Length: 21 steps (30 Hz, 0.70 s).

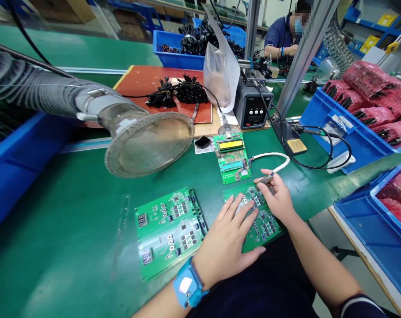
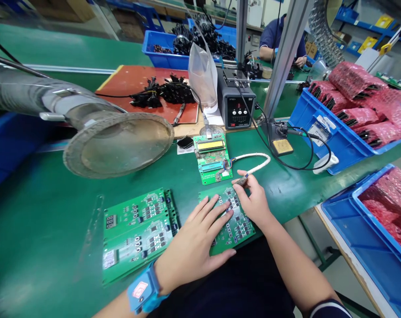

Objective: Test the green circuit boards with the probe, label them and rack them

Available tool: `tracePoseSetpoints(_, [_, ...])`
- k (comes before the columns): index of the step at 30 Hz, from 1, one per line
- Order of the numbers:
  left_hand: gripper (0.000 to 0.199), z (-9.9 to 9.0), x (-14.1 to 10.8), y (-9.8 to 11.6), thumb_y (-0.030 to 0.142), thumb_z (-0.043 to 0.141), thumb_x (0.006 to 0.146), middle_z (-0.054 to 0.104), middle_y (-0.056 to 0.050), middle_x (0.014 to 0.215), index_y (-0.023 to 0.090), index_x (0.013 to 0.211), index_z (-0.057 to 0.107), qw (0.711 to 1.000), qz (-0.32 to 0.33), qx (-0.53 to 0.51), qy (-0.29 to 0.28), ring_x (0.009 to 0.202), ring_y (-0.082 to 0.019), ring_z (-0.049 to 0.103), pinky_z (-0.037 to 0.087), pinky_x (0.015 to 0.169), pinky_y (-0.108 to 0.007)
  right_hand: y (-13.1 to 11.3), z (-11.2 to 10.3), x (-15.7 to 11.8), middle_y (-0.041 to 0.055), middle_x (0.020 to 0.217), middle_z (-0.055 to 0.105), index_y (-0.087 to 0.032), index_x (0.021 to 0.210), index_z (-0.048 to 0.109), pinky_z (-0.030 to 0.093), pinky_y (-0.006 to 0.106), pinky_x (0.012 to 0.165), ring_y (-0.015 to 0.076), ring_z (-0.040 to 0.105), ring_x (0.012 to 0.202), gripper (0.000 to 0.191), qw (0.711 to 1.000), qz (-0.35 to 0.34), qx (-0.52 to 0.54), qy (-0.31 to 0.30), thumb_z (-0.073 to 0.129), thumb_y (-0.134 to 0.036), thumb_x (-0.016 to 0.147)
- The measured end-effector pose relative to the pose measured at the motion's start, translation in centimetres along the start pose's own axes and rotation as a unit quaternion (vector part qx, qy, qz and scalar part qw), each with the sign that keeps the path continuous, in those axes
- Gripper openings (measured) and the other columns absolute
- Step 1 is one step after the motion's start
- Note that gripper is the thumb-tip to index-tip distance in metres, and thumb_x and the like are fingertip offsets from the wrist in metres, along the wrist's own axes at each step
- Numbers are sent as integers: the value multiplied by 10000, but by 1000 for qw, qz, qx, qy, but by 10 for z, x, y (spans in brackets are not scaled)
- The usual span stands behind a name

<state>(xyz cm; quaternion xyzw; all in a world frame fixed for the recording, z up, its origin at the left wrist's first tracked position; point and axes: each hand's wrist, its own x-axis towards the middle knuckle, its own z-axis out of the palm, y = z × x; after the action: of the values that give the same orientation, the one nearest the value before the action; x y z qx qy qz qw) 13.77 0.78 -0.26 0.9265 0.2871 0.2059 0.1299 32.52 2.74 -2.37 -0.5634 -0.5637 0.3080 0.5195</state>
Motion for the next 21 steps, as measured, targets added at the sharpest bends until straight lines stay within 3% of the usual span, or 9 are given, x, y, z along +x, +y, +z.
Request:
tracePoseSetpoints(3, [661,0,0,-1,545,645,763,554,-149,1358,132,1273,569,1000,3,0,4,1331,-395,400,317,1100,-594,-10,-12,-12,73,1028,725,-213,1266,501,485,411,986,209,642,1077,402,1000,16,10,9,580,-267,876])
tracePoseSetpoints(7, [650,-1,0,0,566,628,768,562,-142,1353,141,1258,585,1000,-1,-5,-3,1321,-398,413,337,1085,-588,-20,-29,-39,75,1018,733,-209,1294,493,541,388,899,207,690,958,426,998,61,-17,-10,583,-283,884])
tracePoseSetpoints(10, [644,-1,1,0,570,620,770,565,-143,1351,141,1249,593,1000,-7,-1,-4,1313,-405,423,349,1072,-586,-21,-34,-52,74,1027,730,-214,1286,504,540,387,906,217,679,1006,408,997,60,-40,-26,576,-273,889])
tracePoseSetpoints(21, [651,-1,2,0,552,641,757,567,-151,1346,131,1250,587,1000,-6,-8,-3,1316,-405,416,344,1067,-596,-23,-33,-52,61,1028,715,-227,1257,507,525,369,917,210,669,1014,359,993,20,-100,-59,555,-251,902])
